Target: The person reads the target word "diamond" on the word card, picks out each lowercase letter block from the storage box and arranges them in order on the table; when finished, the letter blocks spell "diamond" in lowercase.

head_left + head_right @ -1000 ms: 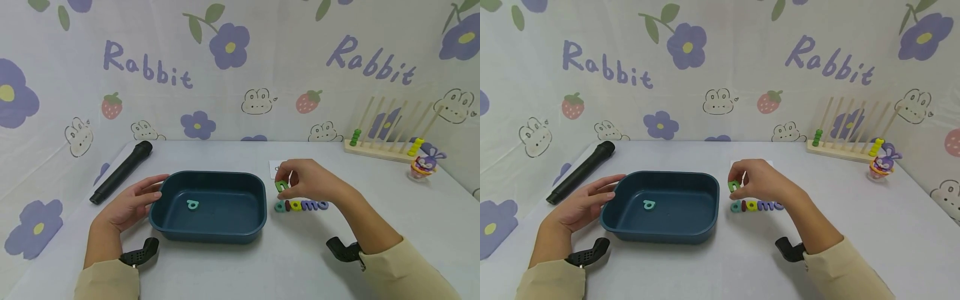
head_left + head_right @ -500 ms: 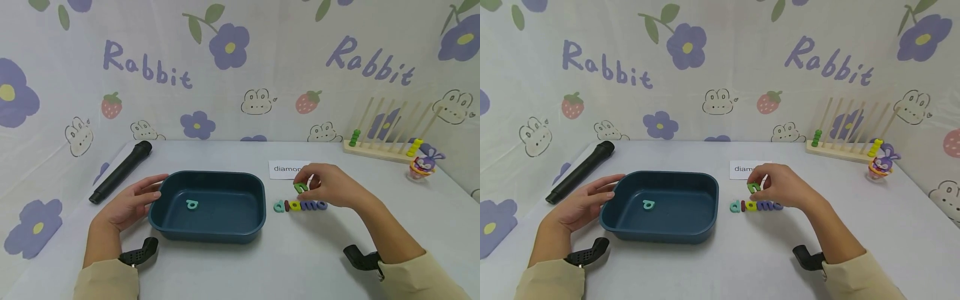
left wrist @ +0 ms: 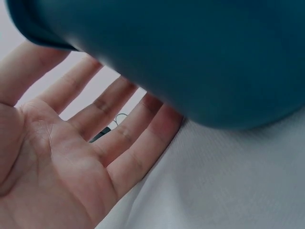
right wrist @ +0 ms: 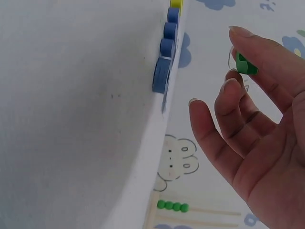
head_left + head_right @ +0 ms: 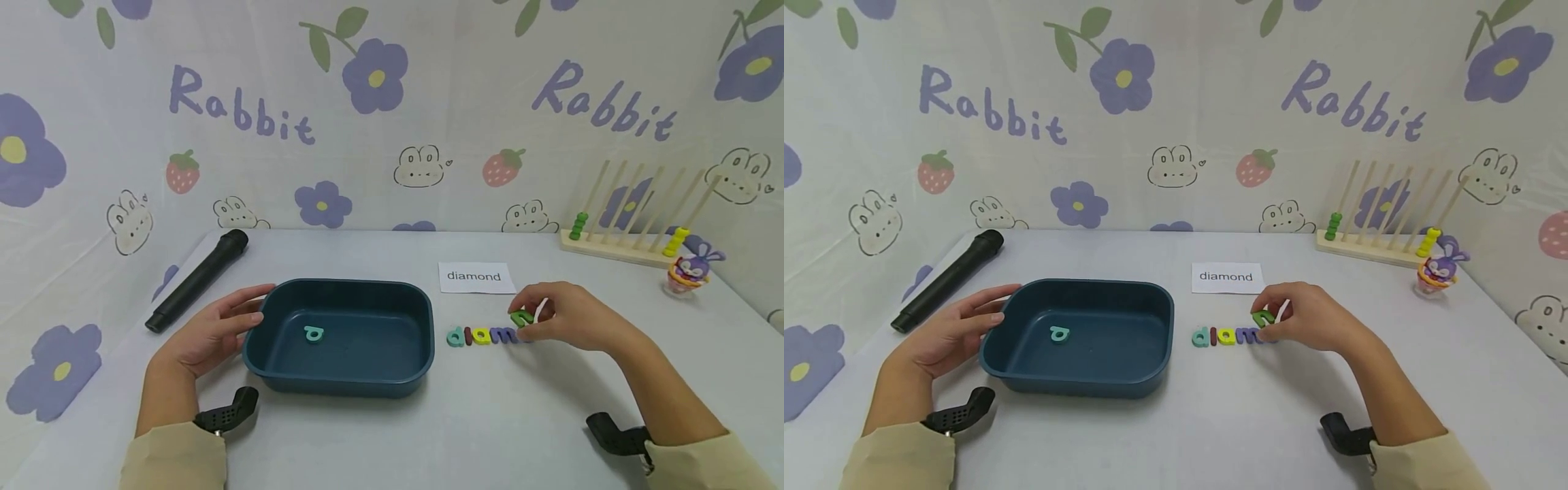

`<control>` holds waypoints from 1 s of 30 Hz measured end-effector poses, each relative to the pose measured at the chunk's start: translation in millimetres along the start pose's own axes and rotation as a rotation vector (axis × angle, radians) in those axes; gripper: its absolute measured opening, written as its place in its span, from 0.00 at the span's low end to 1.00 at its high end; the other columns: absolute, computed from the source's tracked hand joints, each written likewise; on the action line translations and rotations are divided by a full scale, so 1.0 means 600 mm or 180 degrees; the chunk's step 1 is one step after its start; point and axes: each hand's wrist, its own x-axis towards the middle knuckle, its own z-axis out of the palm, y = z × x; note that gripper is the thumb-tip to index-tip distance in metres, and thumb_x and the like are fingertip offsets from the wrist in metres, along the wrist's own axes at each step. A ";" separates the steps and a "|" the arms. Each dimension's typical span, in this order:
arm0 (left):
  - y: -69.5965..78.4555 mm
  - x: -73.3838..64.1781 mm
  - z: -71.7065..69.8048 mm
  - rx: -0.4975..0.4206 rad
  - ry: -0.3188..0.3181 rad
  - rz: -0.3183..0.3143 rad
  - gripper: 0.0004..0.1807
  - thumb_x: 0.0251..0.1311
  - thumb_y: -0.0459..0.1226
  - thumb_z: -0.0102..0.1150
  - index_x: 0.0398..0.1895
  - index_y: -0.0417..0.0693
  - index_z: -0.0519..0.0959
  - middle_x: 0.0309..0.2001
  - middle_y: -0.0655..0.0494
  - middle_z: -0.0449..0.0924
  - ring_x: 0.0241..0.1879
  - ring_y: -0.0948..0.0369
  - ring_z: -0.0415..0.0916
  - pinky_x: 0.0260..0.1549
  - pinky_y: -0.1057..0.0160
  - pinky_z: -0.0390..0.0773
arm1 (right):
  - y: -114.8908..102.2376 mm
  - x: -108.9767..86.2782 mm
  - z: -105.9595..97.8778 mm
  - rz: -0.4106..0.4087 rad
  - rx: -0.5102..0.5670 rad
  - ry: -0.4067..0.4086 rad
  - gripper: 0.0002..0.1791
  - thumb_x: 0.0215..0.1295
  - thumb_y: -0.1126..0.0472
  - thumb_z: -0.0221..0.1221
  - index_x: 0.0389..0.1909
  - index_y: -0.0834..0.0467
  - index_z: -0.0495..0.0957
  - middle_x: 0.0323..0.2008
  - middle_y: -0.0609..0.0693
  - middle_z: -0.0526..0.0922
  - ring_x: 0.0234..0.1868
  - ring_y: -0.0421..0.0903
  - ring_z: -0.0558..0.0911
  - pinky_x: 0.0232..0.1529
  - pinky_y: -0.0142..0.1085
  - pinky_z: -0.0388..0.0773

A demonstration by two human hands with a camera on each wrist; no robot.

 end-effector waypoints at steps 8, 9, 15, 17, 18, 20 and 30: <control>-0.004 0.001 -0.003 0.0042 -0.0021 0.0010 0.32 0.75 0.40 0.57 0.79 0.57 0.63 0.80 0.41 0.56 0.60 0.65 0.78 0.54 0.61 0.83 | 0.022 -0.007 -0.010 0.0171 -0.0037 0.0015 0.19 0.57 0.54 0.75 0.48 0.53 0.84 0.35 0.49 0.75 0.36 0.46 0.73 0.32 0.36 0.71; -0.004 0.002 -0.002 0.0038 -0.0019 0.0009 0.32 0.75 0.40 0.57 0.79 0.57 0.63 0.79 0.42 0.56 0.60 0.65 0.78 0.54 0.61 0.83 | 0.024 -0.007 -0.011 0.0175 -0.0031 0.0018 0.19 0.57 0.54 0.75 0.48 0.53 0.84 0.34 0.49 0.74 0.35 0.46 0.73 0.31 0.36 0.70; -0.004 0.004 -0.001 0.0005 -0.0017 -0.0006 0.31 0.75 0.39 0.57 0.78 0.57 0.64 0.77 0.45 0.59 0.60 0.64 0.78 0.54 0.62 0.83 | 0.039 -0.013 -0.017 0.0205 0.0022 0.0018 0.19 0.56 0.56 0.75 0.47 0.56 0.83 0.27 0.47 0.71 0.30 0.42 0.69 0.30 0.35 0.66; -0.005 0.003 -0.002 0.0005 -0.0017 -0.0010 0.31 0.75 0.39 0.57 0.78 0.58 0.64 0.77 0.46 0.60 0.60 0.64 0.78 0.54 0.62 0.83 | 0.043 -0.013 -0.017 0.0225 0.0024 0.0014 0.19 0.56 0.57 0.75 0.47 0.57 0.83 0.26 0.46 0.71 0.29 0.41 0.69 0.30 0.34 0.65; -0.005 0.002 -0.002 0.0017 -0.0025 0.0002 0.31 0.75 0.39 0.57 0.79 0.57 0.64 0.77 0.46 0.60 0.60 0.64 0.78 0.54 0.62 0.83 | 0.045 -0.013 -0.017 0.0234 0.0029 0.0011 0.19 0.56 0.57 0.75 0.47 0.57 0.82 0.26 0.46 0.71 0.29 0.41 0.69 0.30 0.34 0.65; -0.005 0.002 -0.002 0.0002 -0.0022 -0.0011 0.31 0.75 0.39 0.57 0.78 0.57 0.64 0.76 0.48 0.61 0.60 0.65 0.78 0.54 0.62 0.83 | 0.050 -0.012 -0.017 0.0261 0.0028 0.0002 0.19 0.56 0.56 0.75 0.46 0.57 0.82 0.26 0.46 0.71 0.29 0.41 0.69 0.29 0.34 0.65; -0.005 0.004 -0.002 0.0023 -0.0004 -0.0028 0.31 0.75 0.40 0.57 0.79 0.57 0.63 0.76 0.47 0.61 0.60 0.65 0.79 0.54 0.61 0.83 | 0.074 -0.009 -0.013 0.0502 0.0064 -0.0163 0.20 0.59 0.56 0.73 0.50 0.58 0.81 0.30 0.48 0.74 0.33 0.45 0.74 0.30 0.35 0.69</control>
